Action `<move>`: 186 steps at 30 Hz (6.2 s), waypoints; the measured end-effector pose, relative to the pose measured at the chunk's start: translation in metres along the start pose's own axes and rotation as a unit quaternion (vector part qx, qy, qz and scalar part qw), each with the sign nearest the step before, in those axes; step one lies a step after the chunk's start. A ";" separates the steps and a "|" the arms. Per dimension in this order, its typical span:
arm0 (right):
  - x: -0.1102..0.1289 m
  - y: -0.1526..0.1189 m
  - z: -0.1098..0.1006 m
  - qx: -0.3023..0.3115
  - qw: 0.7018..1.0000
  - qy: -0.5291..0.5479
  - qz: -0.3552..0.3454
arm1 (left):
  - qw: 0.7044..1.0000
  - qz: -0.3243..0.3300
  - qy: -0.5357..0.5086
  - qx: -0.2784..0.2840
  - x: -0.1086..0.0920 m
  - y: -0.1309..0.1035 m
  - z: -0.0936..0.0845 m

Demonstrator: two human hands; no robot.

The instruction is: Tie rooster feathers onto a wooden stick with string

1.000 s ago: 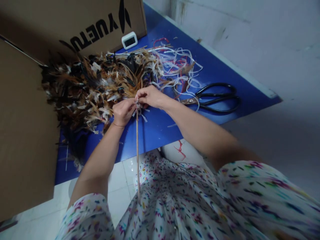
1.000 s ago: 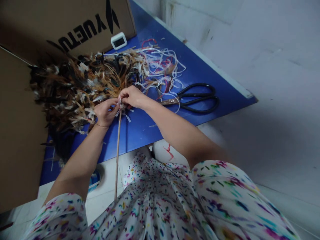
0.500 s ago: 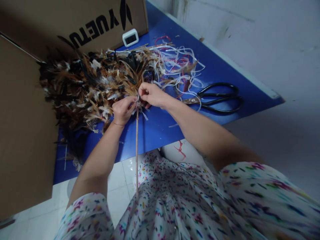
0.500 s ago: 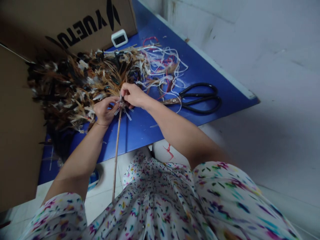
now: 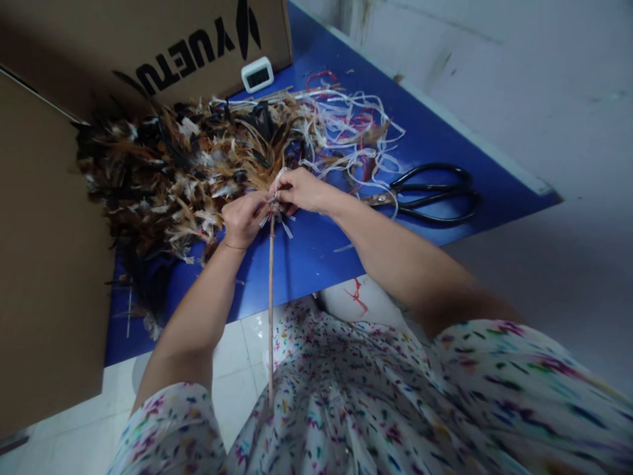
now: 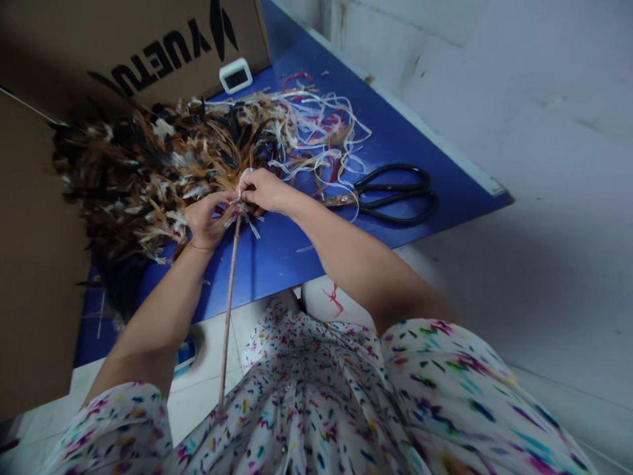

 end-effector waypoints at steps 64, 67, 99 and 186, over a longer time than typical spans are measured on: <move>0.005 -0.007 -0.024 -0.042 0.982 -0.186 -0.009 | 0.843 -0.483 -0.228 -0.058 0.035 -0.019 0.008; 0.007 -0.008 -0.025 -0.055 0.979 -0.197 -0.015 | 0.854 -0.474 -0.212 -0.049 0.036 -0.020 0.008; 0.005 -0.006 -0.016 -0.102 0.990 0.072 0.068 | 0.769 -0.563 -0.302 -0.005 0.027 -0.025 0.018; 0.010 -0.016 -0.013 -0.040 0.995 -0.020 0.084 | 0.957 -0.258 -0.093 0.096 0.007 0.002 0.008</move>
Point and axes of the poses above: each hand's wrist, its own y-axis towards the middle knuckle, its own z-axis out of the palm, x = y × z, the point moved 5 cm from there along y, towards the middle knuckle, and after that the axes turned 10 degrees about -x, right-handed, at the moved point
